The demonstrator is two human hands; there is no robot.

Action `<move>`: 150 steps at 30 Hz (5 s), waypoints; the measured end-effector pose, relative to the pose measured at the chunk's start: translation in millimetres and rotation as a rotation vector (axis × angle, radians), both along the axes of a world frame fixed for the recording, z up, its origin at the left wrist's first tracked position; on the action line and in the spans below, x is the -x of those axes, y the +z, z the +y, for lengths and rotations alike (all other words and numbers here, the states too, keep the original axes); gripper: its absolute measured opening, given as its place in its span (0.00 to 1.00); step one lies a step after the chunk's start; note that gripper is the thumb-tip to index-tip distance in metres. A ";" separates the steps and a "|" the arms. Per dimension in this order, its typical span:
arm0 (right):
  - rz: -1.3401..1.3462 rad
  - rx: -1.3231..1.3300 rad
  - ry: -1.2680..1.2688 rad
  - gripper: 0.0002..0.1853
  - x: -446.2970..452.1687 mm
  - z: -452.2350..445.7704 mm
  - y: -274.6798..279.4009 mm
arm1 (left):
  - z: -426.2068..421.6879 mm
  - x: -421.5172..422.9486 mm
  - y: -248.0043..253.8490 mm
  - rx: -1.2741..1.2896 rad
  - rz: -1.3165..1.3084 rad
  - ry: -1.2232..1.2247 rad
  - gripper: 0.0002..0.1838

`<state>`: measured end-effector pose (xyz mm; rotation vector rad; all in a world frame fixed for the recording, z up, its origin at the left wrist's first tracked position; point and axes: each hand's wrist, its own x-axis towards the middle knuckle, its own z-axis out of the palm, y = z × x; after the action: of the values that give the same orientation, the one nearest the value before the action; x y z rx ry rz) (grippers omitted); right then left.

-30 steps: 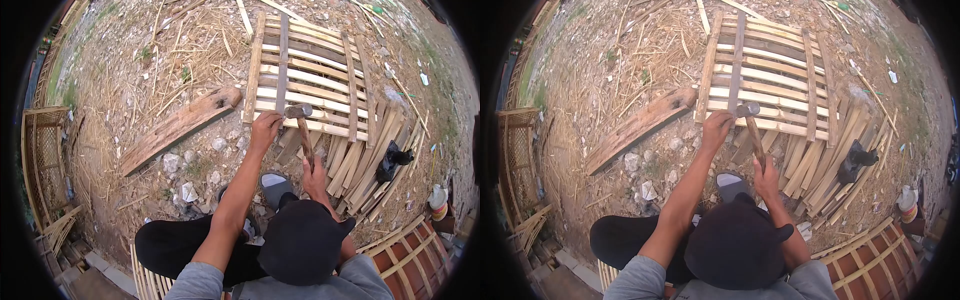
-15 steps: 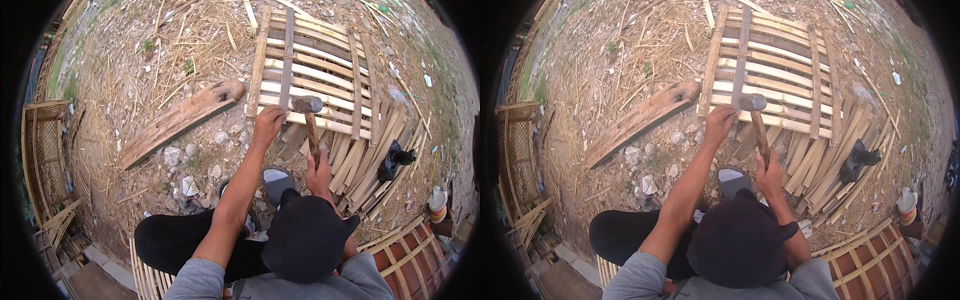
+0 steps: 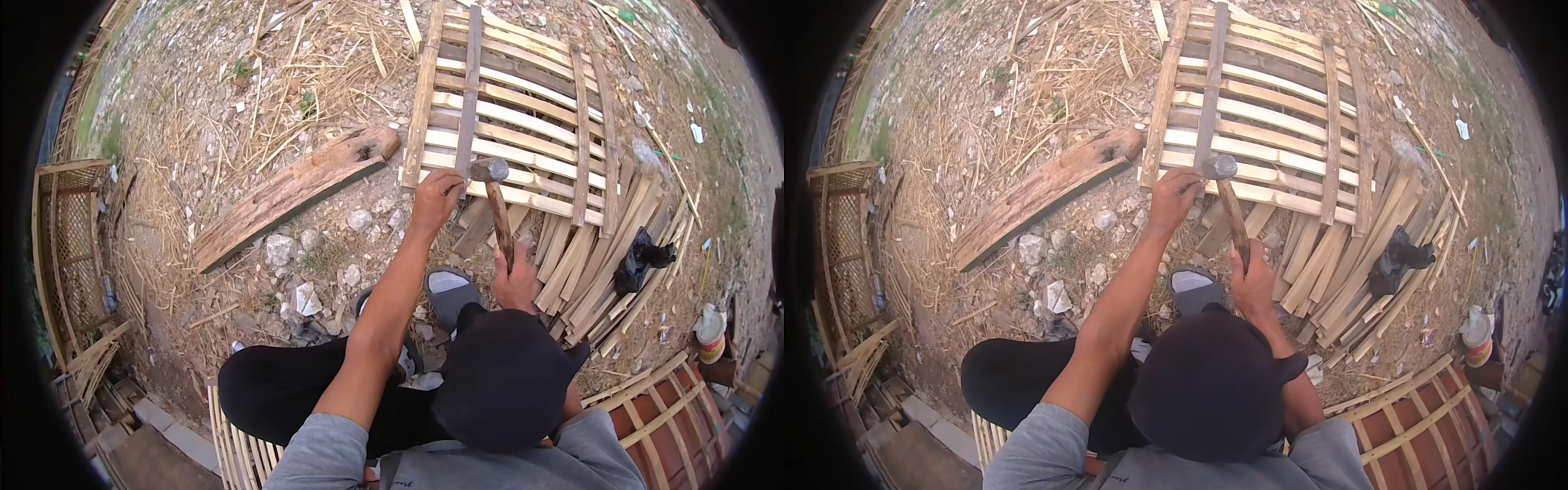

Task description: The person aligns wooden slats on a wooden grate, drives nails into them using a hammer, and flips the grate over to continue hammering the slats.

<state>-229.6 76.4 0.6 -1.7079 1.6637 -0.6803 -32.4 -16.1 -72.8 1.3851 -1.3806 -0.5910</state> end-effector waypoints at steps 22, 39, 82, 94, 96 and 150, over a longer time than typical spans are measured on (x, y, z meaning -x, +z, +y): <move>0.014 0.035 -0.029 0.17 0.2 2.7 -9.8 | -1.0 -5.4 -11.1 0.041 0.000 -0.039 0.07; 0.007 0.136 0.014 0.17 3.9 11.2 -36.0 | 0.5 -6.6 -12.2 0.004 -0.008 -0.034 0.07; -0.056 -0.032 -0.026 0.17 0.3 10.2 -33.1 | 1.5 -9.9 -12.5 0.036 -0.044 -0.050 0.10; -0.030 -0.017 -0.046 0.18 5.0 15.2 -41.5 | 0.5 -10.1 -11.0 0.059 -0.040 -0.064 0.09; -0.069 -0.010 -0.051 0.19 4.1 15.6 -37.7 | -0.3 -11.9 -13.6 0.050 -0.046 -0.062 0.09; -0.002 -0.157 -0.055 0.16 -15.2 -46.0 -79.5 | 8.3 -7.6 25.8 -0.024 -0.181 -0.124 0.19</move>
<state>-214.4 30.3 -78.9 -1.5557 1.7205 -0.5611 -24.9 -7.8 -47.0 1.4064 -1.6184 -0.5756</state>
